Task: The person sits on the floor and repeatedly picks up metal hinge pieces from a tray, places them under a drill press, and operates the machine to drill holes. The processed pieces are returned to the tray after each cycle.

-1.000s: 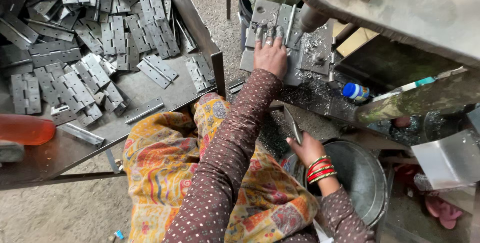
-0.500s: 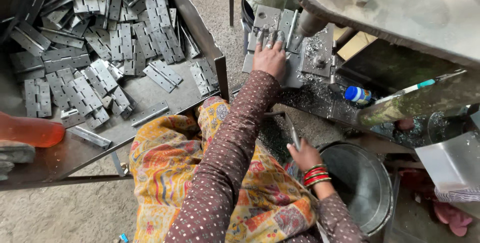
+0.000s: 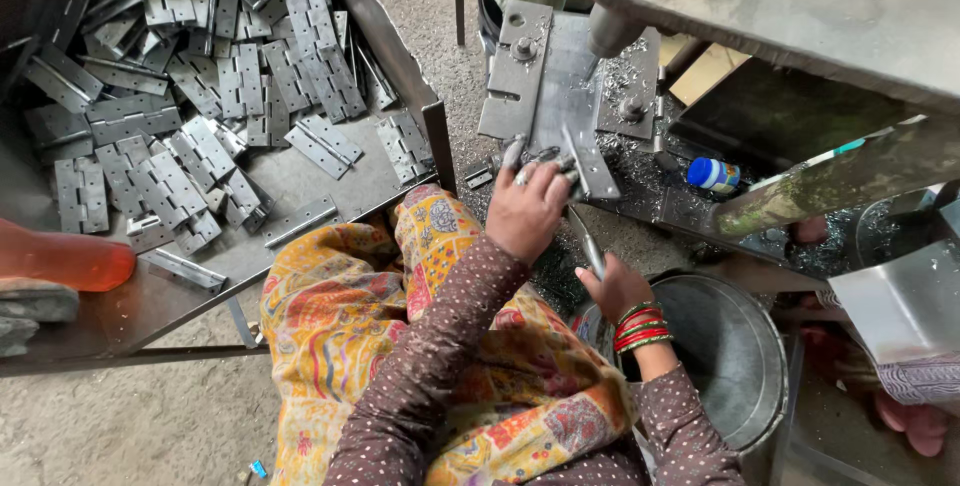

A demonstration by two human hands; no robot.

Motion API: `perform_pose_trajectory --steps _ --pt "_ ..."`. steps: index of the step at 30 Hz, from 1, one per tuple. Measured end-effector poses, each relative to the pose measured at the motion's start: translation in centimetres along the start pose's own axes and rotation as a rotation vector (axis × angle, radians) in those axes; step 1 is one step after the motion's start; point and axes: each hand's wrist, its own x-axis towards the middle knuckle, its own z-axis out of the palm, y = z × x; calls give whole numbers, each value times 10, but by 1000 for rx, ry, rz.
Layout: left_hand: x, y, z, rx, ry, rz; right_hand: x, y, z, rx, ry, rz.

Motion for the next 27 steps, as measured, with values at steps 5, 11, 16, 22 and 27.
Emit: perform_pose_trajectory --steps 5,11,16,22,27 --pt "36 2 -11 -117 187 -95 -1 0 3 11 1 -11" --pt "67 -17 53 308 -206 -80 -2 0 4 -10 20 -28" --pt "42 -47 81 278 -381 -204 5 -1 -1 42 -33 -24" --pt "26 -66 41 412 -253 -288 4 6 5 -10 21 -40" --pt "7 -19 34 273 -390 -170 4 8 9 21 13 -49"
